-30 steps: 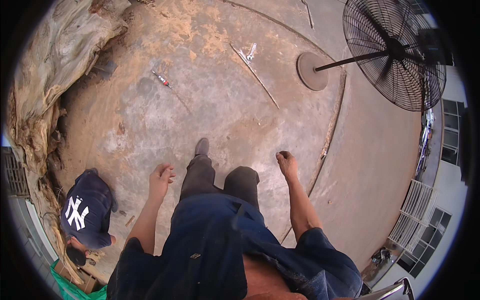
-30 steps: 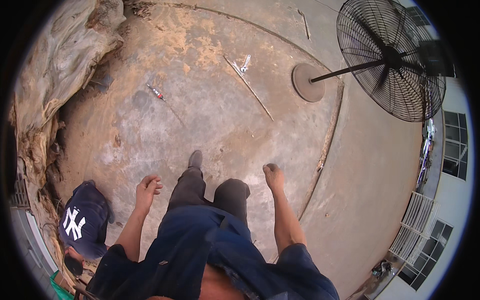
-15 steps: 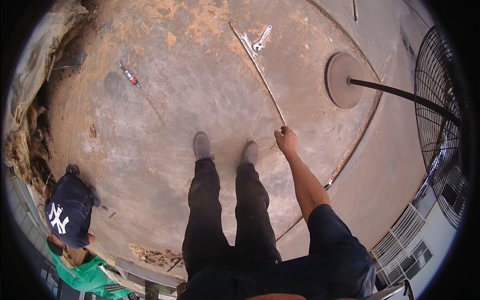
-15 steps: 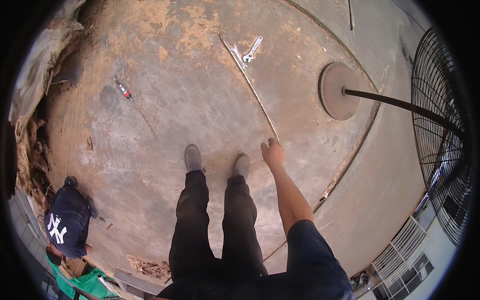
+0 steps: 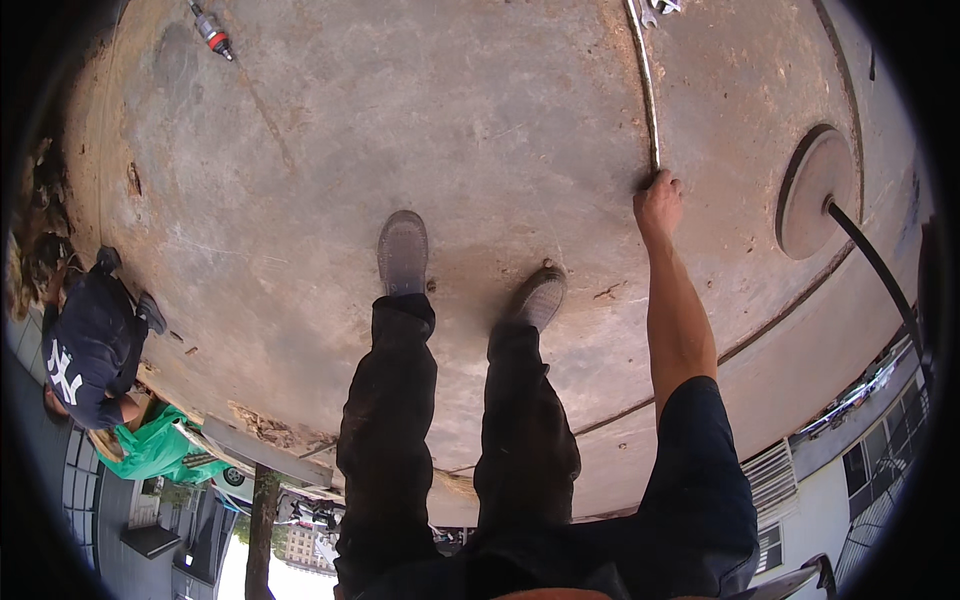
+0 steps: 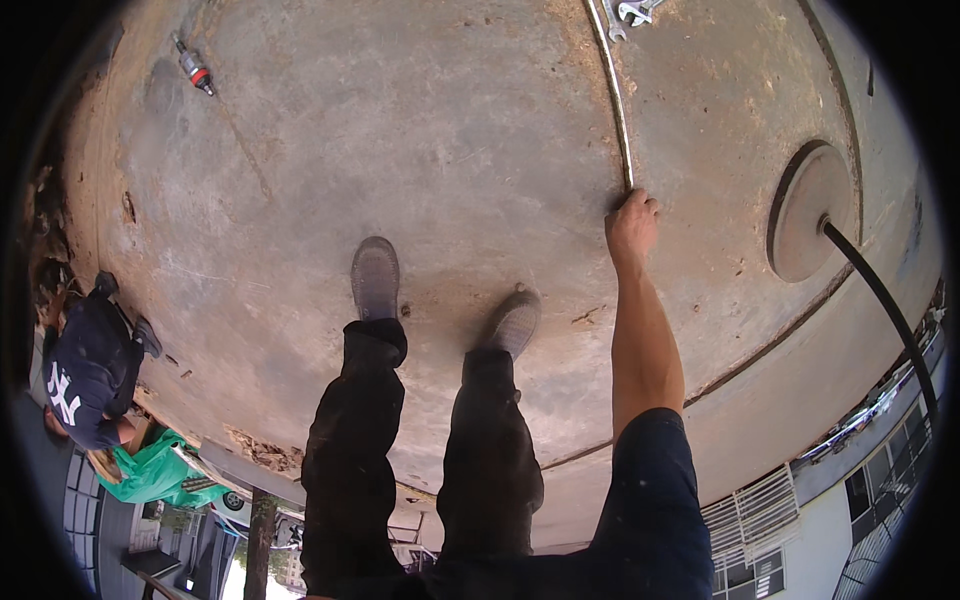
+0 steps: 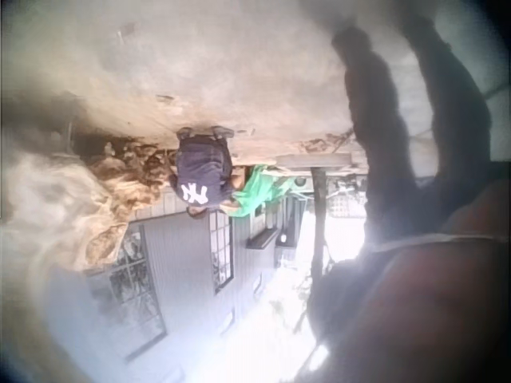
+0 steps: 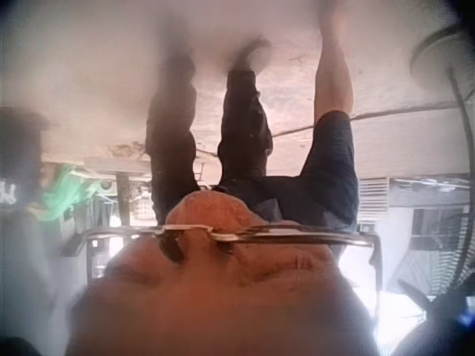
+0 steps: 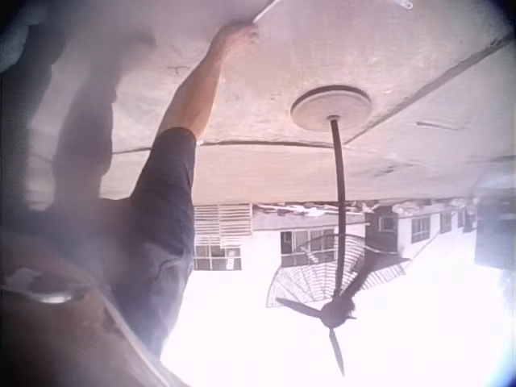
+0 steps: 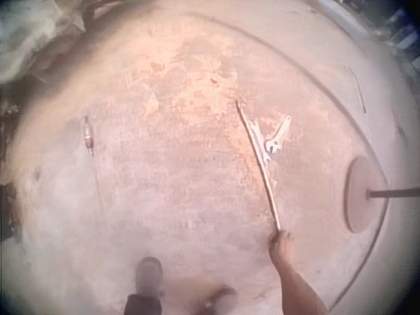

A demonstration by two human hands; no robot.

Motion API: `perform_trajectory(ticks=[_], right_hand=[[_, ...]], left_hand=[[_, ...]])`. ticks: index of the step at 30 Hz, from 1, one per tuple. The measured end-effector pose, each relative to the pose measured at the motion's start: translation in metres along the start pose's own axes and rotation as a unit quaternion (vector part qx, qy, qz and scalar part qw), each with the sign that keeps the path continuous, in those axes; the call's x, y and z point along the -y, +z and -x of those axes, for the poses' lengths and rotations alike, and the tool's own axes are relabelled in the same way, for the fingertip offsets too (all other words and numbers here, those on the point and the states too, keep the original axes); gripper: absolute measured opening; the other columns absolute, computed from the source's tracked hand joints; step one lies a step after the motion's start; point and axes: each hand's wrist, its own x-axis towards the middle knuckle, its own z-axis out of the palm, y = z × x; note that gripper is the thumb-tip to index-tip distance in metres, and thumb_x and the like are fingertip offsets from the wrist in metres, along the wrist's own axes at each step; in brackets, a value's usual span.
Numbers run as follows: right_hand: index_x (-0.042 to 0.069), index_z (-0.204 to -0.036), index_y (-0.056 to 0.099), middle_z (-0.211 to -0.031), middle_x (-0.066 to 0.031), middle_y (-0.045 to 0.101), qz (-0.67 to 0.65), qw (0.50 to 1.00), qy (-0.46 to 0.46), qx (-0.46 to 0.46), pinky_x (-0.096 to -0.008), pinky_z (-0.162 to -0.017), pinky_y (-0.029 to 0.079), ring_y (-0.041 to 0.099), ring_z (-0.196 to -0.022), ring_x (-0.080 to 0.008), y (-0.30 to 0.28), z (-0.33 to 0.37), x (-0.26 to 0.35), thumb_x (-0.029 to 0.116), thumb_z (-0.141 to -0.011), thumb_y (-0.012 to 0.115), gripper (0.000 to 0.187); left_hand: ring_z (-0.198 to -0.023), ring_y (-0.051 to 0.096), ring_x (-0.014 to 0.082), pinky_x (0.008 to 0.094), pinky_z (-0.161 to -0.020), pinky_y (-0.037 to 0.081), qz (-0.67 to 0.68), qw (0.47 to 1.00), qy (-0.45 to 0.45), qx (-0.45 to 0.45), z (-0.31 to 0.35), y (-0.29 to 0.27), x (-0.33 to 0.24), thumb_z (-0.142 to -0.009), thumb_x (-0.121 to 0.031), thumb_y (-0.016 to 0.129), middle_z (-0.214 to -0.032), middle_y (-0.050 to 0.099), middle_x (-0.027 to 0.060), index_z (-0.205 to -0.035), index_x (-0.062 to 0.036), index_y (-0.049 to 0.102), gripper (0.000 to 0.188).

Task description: The person uses an angle grinder to cut and shape a large piece of wood, then switches to a metal rod to pry and remove sections. Another person assists by using a hammer nearby.

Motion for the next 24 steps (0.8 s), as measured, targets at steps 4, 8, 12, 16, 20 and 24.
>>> perform_trajectory(ticks=[4,8,12,16,20,24], right_hand=[[0.003,-0.090,0.058,-0.087,-0.0255,0.063,-0.119,0.992,-0.027,-0.006,-0.0555,-0.075,0.048,0.062,-0.084,-0.0485,-0.015,0.036,-0.033,0.006,-0.077,0.053,0.014],[0.005,-0.079,0.053,-0.062,-0.0111,0.052,-0.232,0.970,0.033,0.064,-0.0403,-0.051,0.042,0.047,-0.052,-0.0212,-0.042,0.138,-0.068,0.005,-0.087,0.047,0.010],[0.004,-0.078,0.056,-0.060,-0.0077,0.054,-0.294,0.922,0.157,0.197,-0.0373,-0.044,0.040,0.050,-0.046,-0.0208,-0.157,0.236,-0.058,-0.001,-0.080,0.049,0.009],[0.002,-0.075,0.066,-0.065,-0.0149,0.067,-0.142,0.945,0.142,0.260,-0.0375,-0.048,0.050,0.065,-0.053,-0.0253,-0.266,0.271,-0.070,0.002,-0.079,0.061,0.007],[0.008,-0.079,0.080,-0.079,-0.0093,0.076,0.338,0.873,-0.174,0.306,-0.0370,-0.066,0.060,0.075,-0.074,-0.0225,-0.331,0.298,-0.084,0.013,-0.071,0.082,0.010],[0.006,-0.089,0.080,-0.084,-0.0138,0.076,0.398,0.831,-0.302,0.246,-0.0391,-0.077,0.059,0.076,-0.086,-0.0270,-0.399,0.365,-0.043,0.015,-0.077,0.075,0.017]], left_hand=[[-0.090,0.071,0.0335,0.0423,-0.074,0.055,0.012,1.000,0.021,-0.001,0.005,-0.006,0.024,-0.088,-0.021,0.067,-0.102,0.071,0.0177,-0.121,-0.0053,0.066,0.037],[-0.092,0.070,0.0354,0.0443,-0.077,0.055,0.052,0.998,0.039,0.003,0.028,0.009,0.086,-0.087,-0.023,0.068,-0.102,0.071,0.0189,-0.122,-0.0064,0.066,0.038],[-0.093,0.070,0.0374,0.0463,-0.080,0.055,0.083,0.996,0.046,-0.003,0.059,0.056,0.175,-0.086,-0.024,0.070,-0.103,0.072,0.0202,-0.123,-0.0075,0.067,0.040],[-0.095,0.070,0.0394,0.0483,-0.083,0.055,0.098,0.994,0.045,0.011,0.068,0.150,0.239,-0.085,-0.025,0.071,-0.103,0.072,0.0214,-0.124,-0.0086,0.067,0.042],[-0.096,0.070,0.0414,0.0502,-0.086,0.055,0.165,0.984,0.072,-0.015,0.055,0.193,0.260,-0.084,-0.027,0.072,-0.103,0.073,0.0226,-0.125,-0.0096,0.067,0.044],[-0.107,0.065,0.0430,0.0503,-0.092,0.052,0.359,0.915,0.165,-0.082,0.037,0.184,0.251,-0.083,-0.018,0.068,-0.112,0.070,0.0248,-0.129,-0.0093,0.065,0.047]])
